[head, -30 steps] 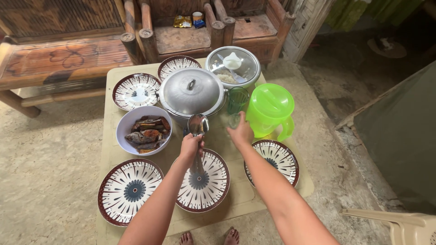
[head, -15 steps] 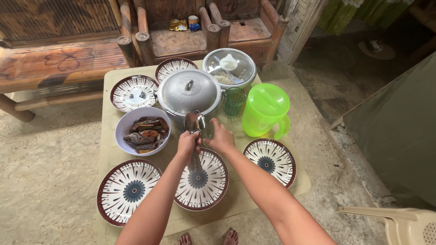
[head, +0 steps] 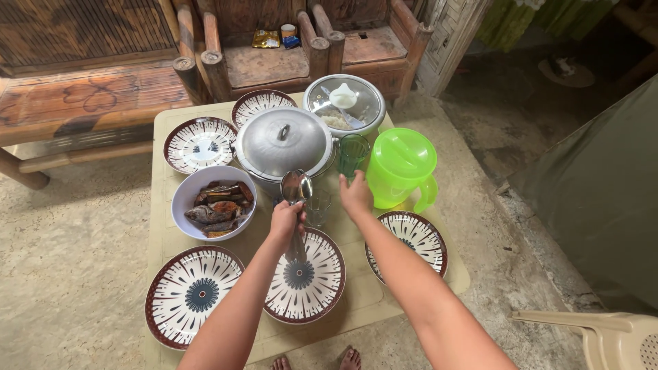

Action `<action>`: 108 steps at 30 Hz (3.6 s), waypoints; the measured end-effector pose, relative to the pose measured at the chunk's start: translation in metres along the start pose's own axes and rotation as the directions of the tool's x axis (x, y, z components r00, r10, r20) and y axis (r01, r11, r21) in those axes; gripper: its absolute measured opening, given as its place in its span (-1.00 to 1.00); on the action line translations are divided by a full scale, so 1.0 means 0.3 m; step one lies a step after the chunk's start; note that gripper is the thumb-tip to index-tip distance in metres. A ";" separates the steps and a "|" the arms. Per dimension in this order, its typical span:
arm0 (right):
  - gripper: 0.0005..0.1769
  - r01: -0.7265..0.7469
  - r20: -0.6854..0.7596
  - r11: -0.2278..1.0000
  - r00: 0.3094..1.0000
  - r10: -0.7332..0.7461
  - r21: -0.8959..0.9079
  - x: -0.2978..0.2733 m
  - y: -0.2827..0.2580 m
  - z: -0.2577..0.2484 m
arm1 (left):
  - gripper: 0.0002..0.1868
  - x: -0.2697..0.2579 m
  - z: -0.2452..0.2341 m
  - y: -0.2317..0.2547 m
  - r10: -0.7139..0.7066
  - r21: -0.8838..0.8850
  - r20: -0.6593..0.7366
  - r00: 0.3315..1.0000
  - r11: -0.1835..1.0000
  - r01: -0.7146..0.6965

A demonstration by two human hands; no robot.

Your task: Setting a table with plates and bowls and serving rice from a rice cooker

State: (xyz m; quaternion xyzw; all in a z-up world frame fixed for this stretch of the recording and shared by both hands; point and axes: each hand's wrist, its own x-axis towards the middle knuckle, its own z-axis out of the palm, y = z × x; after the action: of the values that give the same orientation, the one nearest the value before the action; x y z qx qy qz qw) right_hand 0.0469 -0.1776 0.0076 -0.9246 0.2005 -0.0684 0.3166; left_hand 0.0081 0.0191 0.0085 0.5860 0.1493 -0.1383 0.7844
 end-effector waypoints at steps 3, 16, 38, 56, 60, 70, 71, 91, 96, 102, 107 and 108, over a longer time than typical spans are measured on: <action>-0.24 -0.014 -0.030 1.000 0.999 0.014 -0.004 0.076 0.047 0.019 | -0.87 0.016 0.014 -0.009 -0.005 -0.002 0.012 1.000 1.000 0.005; -0.04 0.243 -0.115 0.937 0.954 -0.278 -0.252 0.215 -0.150 -0.035 | -0.87 0.069 0.081 0.072 -0.006 0.022 0.034 0.999 1.000 0.005; 0.31 0.172 0.081 0.970 0.984 -0.160 -0.172 0.140 -0.177 -0.119 | -0.87 0.108 0.020 0.059 0.042 -0.051 0.012 0.999 0.998 -0.041; 0.31 0.242 0.302 0.970 0.924 -0.235 0.015 -0.233 -0.105 -0.294 | -0.88 0.046 0.049 0.043 0.081 -0.014 0.071 0.994 0.997 -0.081; 0.31 0.336 0.307 0.941 0.893 -0.329 0.031 -0.238 -0.037 -0.253 | -0.89 0.052 0.054 0.030 0.084 -0.020 0.076 0.994 0.996 -0.083; 0.19 0.457 0.349 0.889 0.839 -0.417 -0.036 -0.227 0.050 -0.248 | -0.88 0.013 0.091 0.036 0.080 -0.014 0.090 0.993 0.997 -0.079; 0.02 0.490 0.259 0.871 0.847 -0.464 -0.042 -0.217 0.058 -0.245 | -0.88 0.012 0.095 0.034 0.082 -0.009 0.090 0.992 0.997 -0.082; -0.05 -0.226 -0.241 0.972 0.942 0.235 0.064 0.100 0.203 -0.469 | -0.88 0.023 0.163 0.046 0.044 0.010 0.071 0.997 0.999 -0.044; 0.08 -0.259 -0.161 0.965 0.952 0.261 0.030 0.062 0.128 -0.494 | -0.89 0.042 0.156 0.029 0.046 0.010 0.075 0.996 0.999 -0.046; 0.10 -0.237 -0.173 0.966 0.952 0.252 0.104 0.087 0.110 -0.410 | -0.88 0.019 0.162 0.064 0.060 0.000 0.069 0.996 0.998 -0.060; 0.12 -0.279 -0.157 0.952 0.942 0.297 0.127 0.088 0.078 -0.343 | -0.88 0.026 0.151 0.065 0.063 0.001 0.066 0.996 0.998 -0.063; 0.13 -0.287 -0.163 0.950 0.938 0.305 0.127 0.088 0.076 -0.330 | -0.88 0.032 0.151 0.059 0.066 -0.002 0.063 0.996 0.998 -0.066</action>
State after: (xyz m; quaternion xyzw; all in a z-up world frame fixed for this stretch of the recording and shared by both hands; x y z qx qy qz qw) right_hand 0.0384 -0.2601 0.0719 -0.8565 0.3615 -0.1139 0.3503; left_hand 0.0271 -0.0200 0.0325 0.5858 0.1049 -0.1307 0.7930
